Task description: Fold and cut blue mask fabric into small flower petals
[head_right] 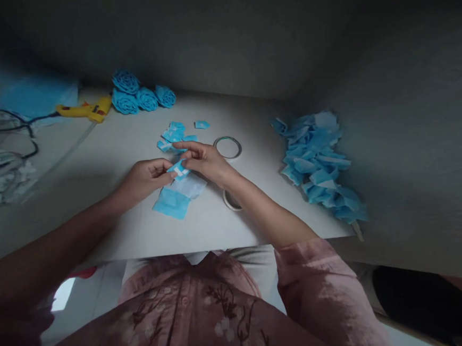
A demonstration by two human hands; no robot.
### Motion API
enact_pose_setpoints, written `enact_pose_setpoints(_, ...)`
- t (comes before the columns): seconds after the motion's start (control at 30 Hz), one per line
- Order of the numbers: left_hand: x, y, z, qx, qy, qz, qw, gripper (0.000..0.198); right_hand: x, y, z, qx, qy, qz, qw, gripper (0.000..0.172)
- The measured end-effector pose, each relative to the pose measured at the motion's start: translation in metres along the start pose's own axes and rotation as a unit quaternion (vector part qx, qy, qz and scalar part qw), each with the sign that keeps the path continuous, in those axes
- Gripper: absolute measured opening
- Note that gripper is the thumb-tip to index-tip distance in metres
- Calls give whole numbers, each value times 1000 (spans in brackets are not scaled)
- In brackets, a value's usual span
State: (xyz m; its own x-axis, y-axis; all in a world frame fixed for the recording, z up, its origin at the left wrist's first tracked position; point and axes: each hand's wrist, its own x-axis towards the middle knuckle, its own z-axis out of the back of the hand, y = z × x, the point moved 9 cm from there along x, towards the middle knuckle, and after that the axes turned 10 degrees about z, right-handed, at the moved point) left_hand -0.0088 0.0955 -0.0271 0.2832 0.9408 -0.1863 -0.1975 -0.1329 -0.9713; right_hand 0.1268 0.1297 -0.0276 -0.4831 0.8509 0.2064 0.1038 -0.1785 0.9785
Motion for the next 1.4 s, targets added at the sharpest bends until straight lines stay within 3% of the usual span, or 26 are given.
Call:
enact_pose_setpoints(0.17,1,0,7,-9,-18,3,1000,28,-6,3,12,59,-33,-5,998,54)
enact_pose_setpoints(0.27,1,2,8,-22,-21,10,999,29,-11,7,21,41,-59,20,997,55)
enact_pose_setpoints(0.53,-1,4,-3,-16,10,16,1000,28,-15,6,3,-6,-25,53,998,58)
enact_pose_setpoints(0.77,0,5,-6,-10,19,14,1000,28,-16,5,7,-18,-62,55,996,56)
enact_pose_setpoints(0.93,3,7,-1,-52,12,18,998,27,-17,7,11,-25,-86,57,994,57)
enact_pose_setpoints(1.4,6,9,12,-95,-7,3,995,30,-14,12,17,5,-80,103,991,50)
